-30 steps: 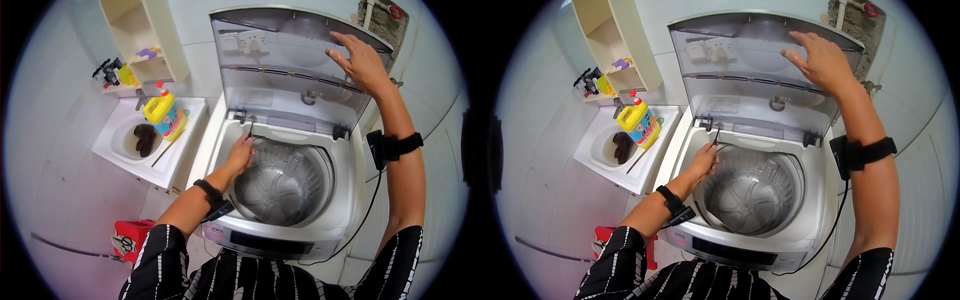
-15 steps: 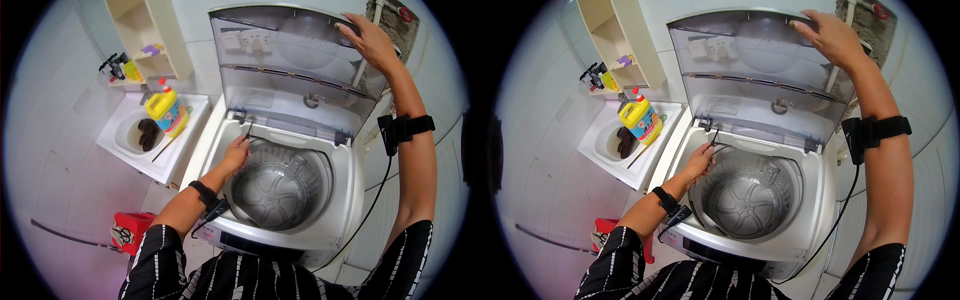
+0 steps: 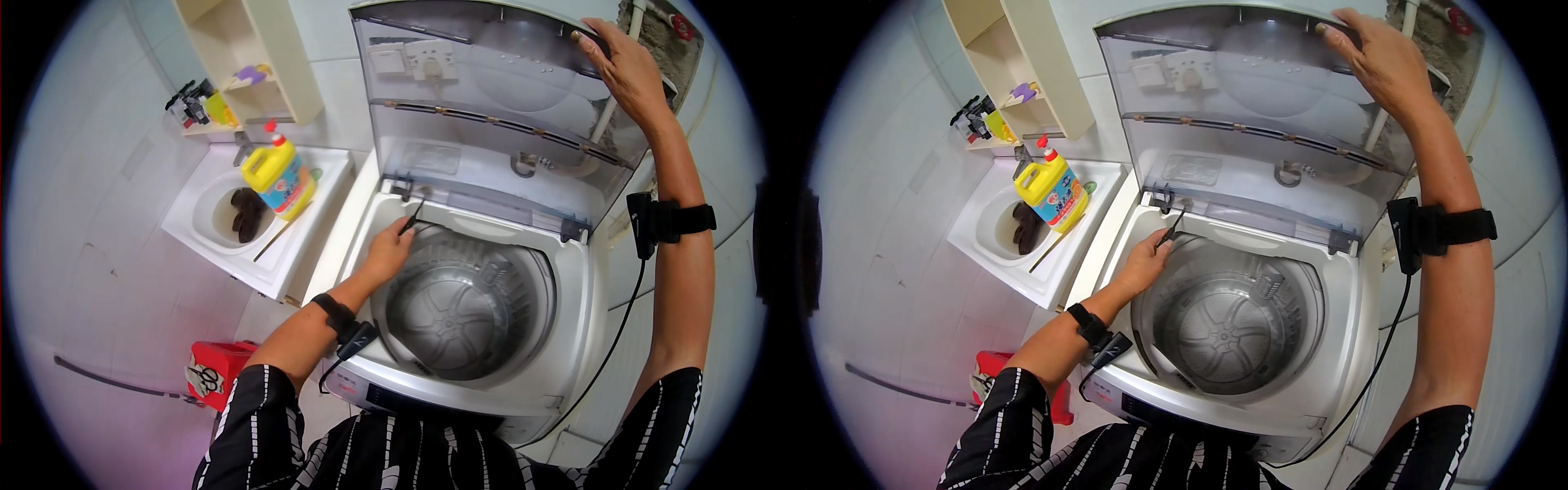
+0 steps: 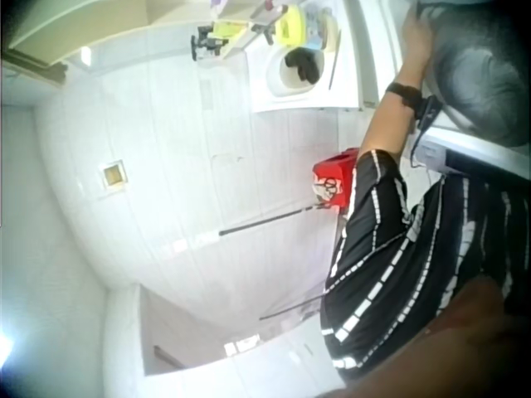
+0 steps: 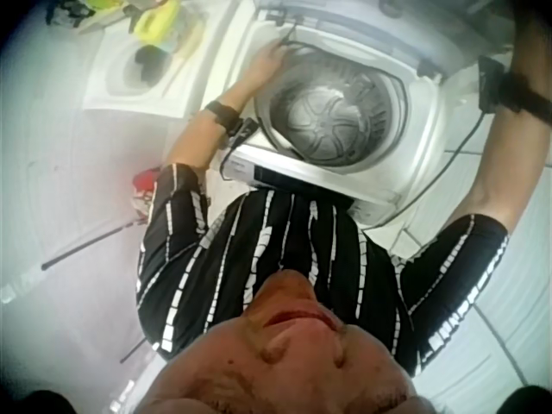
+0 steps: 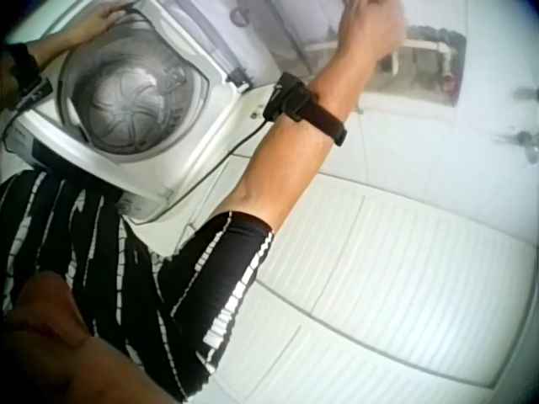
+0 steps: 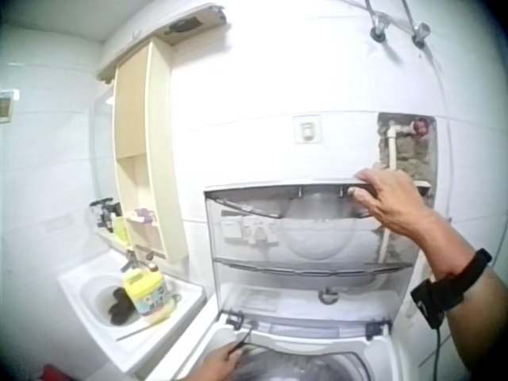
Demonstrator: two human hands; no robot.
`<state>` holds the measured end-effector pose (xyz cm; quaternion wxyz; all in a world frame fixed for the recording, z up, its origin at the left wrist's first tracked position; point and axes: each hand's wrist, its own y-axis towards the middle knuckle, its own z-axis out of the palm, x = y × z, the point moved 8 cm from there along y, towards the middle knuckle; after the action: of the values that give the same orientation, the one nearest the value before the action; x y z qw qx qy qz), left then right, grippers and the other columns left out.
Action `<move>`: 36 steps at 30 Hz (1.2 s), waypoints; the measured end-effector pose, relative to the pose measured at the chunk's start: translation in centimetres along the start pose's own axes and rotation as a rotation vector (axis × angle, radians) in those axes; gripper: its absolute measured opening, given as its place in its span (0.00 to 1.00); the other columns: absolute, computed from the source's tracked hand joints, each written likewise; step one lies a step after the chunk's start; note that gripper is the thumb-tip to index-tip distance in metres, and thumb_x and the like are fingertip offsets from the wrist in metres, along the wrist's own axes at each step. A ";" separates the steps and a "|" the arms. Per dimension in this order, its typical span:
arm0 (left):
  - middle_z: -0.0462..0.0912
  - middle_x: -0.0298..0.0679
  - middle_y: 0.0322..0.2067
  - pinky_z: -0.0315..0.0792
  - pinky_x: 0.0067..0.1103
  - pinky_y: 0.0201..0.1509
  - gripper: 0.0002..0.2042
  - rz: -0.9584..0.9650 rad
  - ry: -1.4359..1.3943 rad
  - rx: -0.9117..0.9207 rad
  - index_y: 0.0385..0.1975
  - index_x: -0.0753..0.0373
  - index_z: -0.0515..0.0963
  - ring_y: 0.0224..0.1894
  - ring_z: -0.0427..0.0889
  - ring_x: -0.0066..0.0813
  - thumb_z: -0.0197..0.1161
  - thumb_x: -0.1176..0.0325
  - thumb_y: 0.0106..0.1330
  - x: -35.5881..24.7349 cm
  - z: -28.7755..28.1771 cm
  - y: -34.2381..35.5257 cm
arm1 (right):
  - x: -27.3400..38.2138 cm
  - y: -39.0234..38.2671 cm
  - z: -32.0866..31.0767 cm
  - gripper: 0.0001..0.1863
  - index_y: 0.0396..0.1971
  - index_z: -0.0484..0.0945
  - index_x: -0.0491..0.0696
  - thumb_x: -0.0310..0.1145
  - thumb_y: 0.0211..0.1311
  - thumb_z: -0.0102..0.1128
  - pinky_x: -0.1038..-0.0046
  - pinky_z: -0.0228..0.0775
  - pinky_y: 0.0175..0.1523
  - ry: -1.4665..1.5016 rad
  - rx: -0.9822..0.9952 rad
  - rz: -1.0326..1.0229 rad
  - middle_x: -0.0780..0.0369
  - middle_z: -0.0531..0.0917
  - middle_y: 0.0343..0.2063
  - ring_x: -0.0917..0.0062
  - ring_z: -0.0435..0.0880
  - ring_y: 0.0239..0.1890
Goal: Using a screwdriver to unscrew and remove components from a washing machine lid.
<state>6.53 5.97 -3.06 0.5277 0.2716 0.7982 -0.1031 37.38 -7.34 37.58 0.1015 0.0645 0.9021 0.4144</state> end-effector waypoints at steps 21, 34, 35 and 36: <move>0.73 0.29 0.23 0.63 0.17 0.24 0.16 0.081 -0.019 0.134 0.60 0.56 0.78 0.21 0.68 0.15 0.57 0.58 0.78 -2.2 -0.3 0.7 | -0.1 0.0 0.1 0.26 0.62 0.78 0.56 0.56 0.78 0.46 0.60 0.73 0.59 -0.132 -0.076 -0.019 0.57 0.85 0.53 0.56 0.83 0.54; 0.83 0.41 0.31 0.74 0.26 0.35 0.19 0.246 0.265 0.061 0.62 0.60 0.77 0.31 0.81 0.29 0.56 0.58 0.78 -2.9 -0.4 0.7 | 5.2 -1.3 -4.3 0.19 0.45 0.83 0.44 0.45 0.73 0.54 0.55 0.72 0.51 -0.015 -0.078 0.048 0.49 0.84 0.39 0.51 0.82 0.45; 0.86 0.45 0.34 0.77 0.28 0.41 0.19 0.149 0.246 0.110 0.62 0.62 0.76 0.35 0.84 0.34 0.56 0.58 0.78 -2.1 -0.1 0.9 | 5.3 -1.3 -4.3 0.18 0.45 0.83 0.45 0.45 0.73 0.54 0.55 0.72 0.51 -0.014 -0.079 0.040 0.50 0.84 0.39 0.51 0.82 0.45; 0.87 0.48 0.37 0.77 0.29 0.46 0.20 0.032 0.158 0.175 0.62 0.63 0.75 0.39 0.85 0.37 0.56 0.58 0.78 -1.5 0.2 0.9 | 5.3 -1.3 -4.3 0.18 0.45 0.83 0.45 0.45 0.73 0.54 0.55 0.72 0.51 -0.012 -0.080 0.032 0.50 0.84 0.39 0.52 0.82 0.44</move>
<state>7.56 6.14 -1.71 0.4389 0.3365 0.8209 -0.1421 31.20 -10.28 38.66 0.1030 0.0772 0.8830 0.4514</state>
